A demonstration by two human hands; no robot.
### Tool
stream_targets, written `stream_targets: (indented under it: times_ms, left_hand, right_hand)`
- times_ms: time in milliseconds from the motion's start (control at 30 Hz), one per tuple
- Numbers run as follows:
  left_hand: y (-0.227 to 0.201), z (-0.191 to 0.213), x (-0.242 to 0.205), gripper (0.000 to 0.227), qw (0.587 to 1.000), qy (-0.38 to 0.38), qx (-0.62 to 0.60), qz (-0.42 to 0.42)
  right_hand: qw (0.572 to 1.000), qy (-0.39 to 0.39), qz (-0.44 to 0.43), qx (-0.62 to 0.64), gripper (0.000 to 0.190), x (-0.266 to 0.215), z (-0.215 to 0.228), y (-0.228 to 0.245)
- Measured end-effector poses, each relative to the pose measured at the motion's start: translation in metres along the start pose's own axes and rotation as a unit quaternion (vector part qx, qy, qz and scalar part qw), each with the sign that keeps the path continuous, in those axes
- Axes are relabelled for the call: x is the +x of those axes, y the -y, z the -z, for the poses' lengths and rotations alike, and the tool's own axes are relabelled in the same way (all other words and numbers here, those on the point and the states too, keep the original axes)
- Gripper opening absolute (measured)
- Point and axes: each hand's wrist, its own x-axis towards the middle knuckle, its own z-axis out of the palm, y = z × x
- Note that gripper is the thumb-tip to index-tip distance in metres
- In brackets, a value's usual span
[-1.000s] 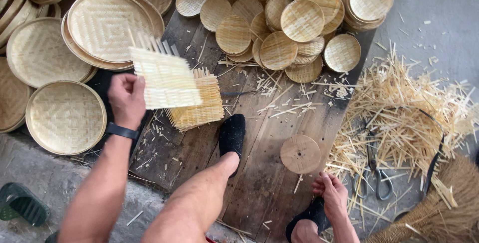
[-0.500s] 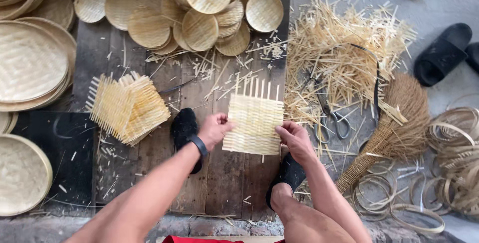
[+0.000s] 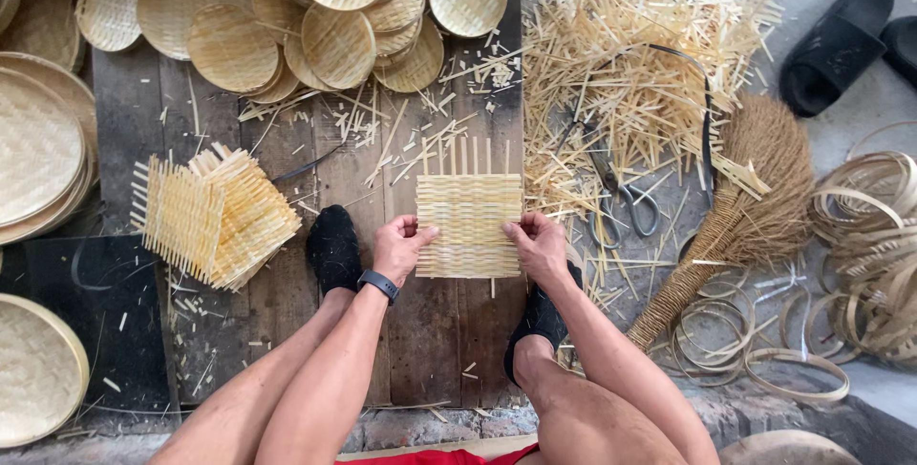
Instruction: The person sits on the floor and trims the edges of small, round woven bamboo baskets using shears. They pick up a basket, place a wooden block inside to support it, and cut the protruding bamboo strips flush with the rim. The finished baskets are stacked nearby.
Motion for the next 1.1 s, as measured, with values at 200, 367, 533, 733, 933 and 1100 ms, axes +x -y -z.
stream_targets:
  times_ms: [200,367,533,733,933,1100]
  left_hand:
    - [0.006,0.002,0.004,0.047,1.0,0.002,0.015,0.003]
    - [0.004,0.015,0.006,0.065,0.997,-0.065,0.042,0.007]
    - [-0.017,0.033,0.006,0.061,0.991,-0.118,0.007,-0.069]
    - [-0.044,0.029,0.001,0.041,0.989,-0.102,-0.007,-0.103]
    - [-0.068,-0.002,-0.019,0.039,0.981,-0.129,0.026,-0.143]
    - [-0.115,-0.063,-0.067,0.021,0.925,-0.1,0.235,-0.281]
  right_hand:
    - [0.998,-0.015,0.033,0.054,0.033,-0.003,0.006,-0.011]
    - [0.969,-0.215,0.043,0.115,0.026,-0.017,0.123,-0.028]
    - [0.881,-0.43,-0.056,-0.189,0.024,-0.084,0.277,-0.063]
    - [0.881,-0.322,-0.088,-0.336,0.023,-0.112,0.333,-0.114]
    - [0.855,-0.246,-0.131,-0.437,0.025,-0.098,0.293,-0.119]
    - [0.843,-0.326,-0.052,-0.425,0.014,-0.103,0.264,-0.024]
